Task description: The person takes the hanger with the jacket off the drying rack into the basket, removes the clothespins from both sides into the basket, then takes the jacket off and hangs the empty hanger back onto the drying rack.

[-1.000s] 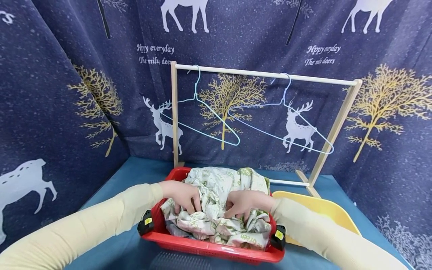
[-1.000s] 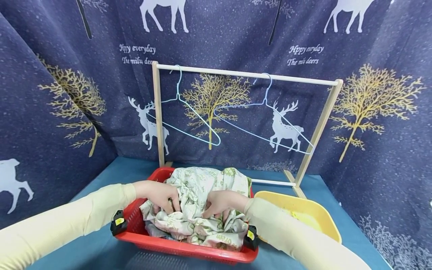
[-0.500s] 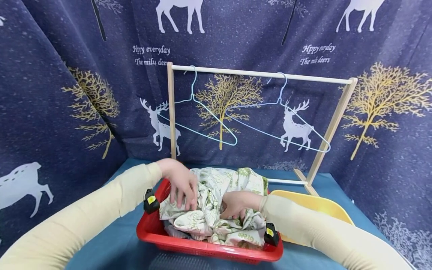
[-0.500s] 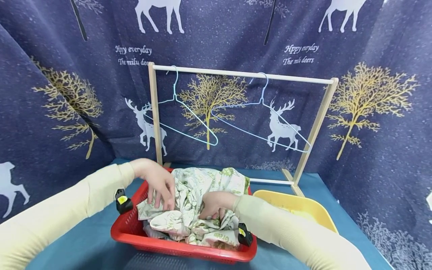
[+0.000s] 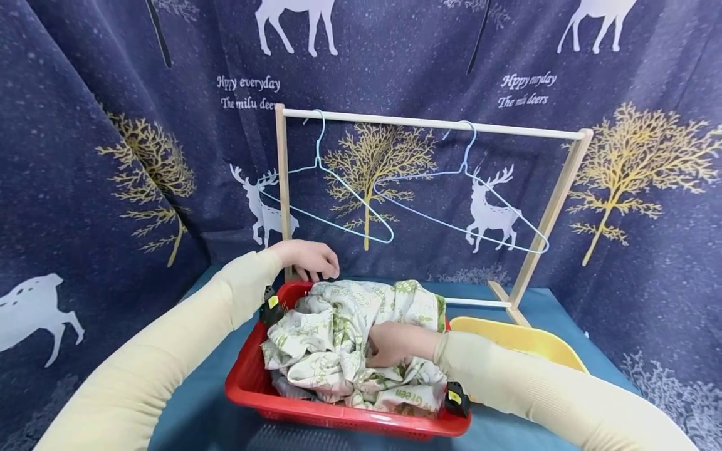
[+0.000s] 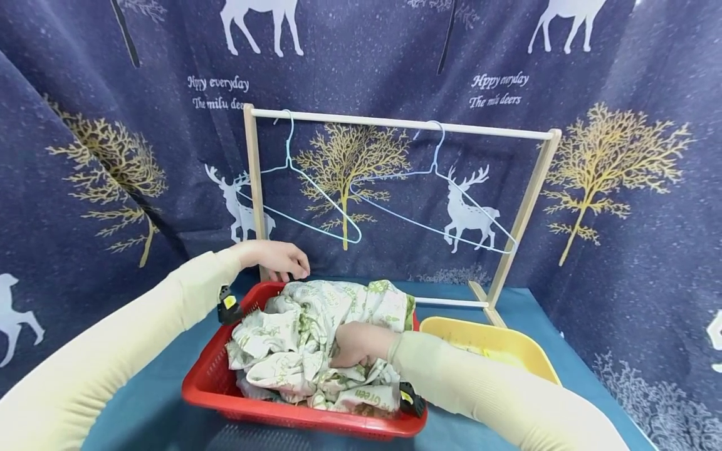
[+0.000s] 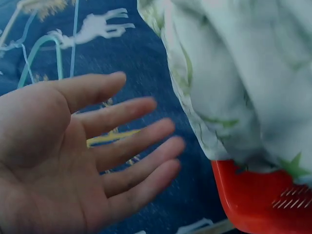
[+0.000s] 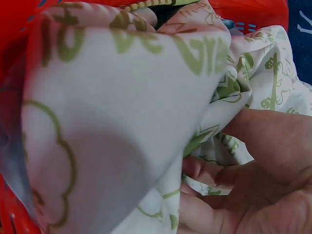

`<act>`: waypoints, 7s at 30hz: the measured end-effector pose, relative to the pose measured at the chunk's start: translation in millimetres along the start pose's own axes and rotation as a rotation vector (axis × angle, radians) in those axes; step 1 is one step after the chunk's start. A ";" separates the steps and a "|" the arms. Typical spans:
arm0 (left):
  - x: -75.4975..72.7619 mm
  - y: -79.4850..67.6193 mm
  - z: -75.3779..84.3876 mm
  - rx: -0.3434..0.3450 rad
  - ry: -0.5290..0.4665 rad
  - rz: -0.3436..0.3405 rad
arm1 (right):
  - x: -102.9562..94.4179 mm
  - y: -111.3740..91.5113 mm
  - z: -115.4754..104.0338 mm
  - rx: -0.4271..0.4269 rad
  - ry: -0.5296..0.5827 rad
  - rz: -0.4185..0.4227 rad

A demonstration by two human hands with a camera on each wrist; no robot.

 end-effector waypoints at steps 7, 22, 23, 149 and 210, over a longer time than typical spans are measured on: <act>-8.2 18.7 -18.4 -0.113 -0.028 0.041 | -1.0 -5.1 5.4 0.135 0.054 -0.084; 5.5 63.1 -30.7 -0.258 -0.197 -0.110 | 8.1 -13.3 8.1 0.220 0.135 -0.231; 5.2 64.6 -30.3 -0.255 -0.219 -0.108 | 7.8 -13.0 8.2 0.218 0.137 -0.231; 103.8 -17.9 23.9 0.184 -0.004 0.087 | -39.3 9.2 53.8 0.183 0.481 -0.217; 94.2 15.9 -4.8 -0.098 0.137 -0.311 | -4.6 45.8 67.7 0.364 0.588 -0.634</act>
Point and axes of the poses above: each hand's wrist, its own y-axis towards the middle knuckle, its own x-axis out of the palm, z = x × y, the point moved 8 cm from there along y, towards the middle knuckle, and after that the axes turned 5 degrees about x, right-handed, at the moved point
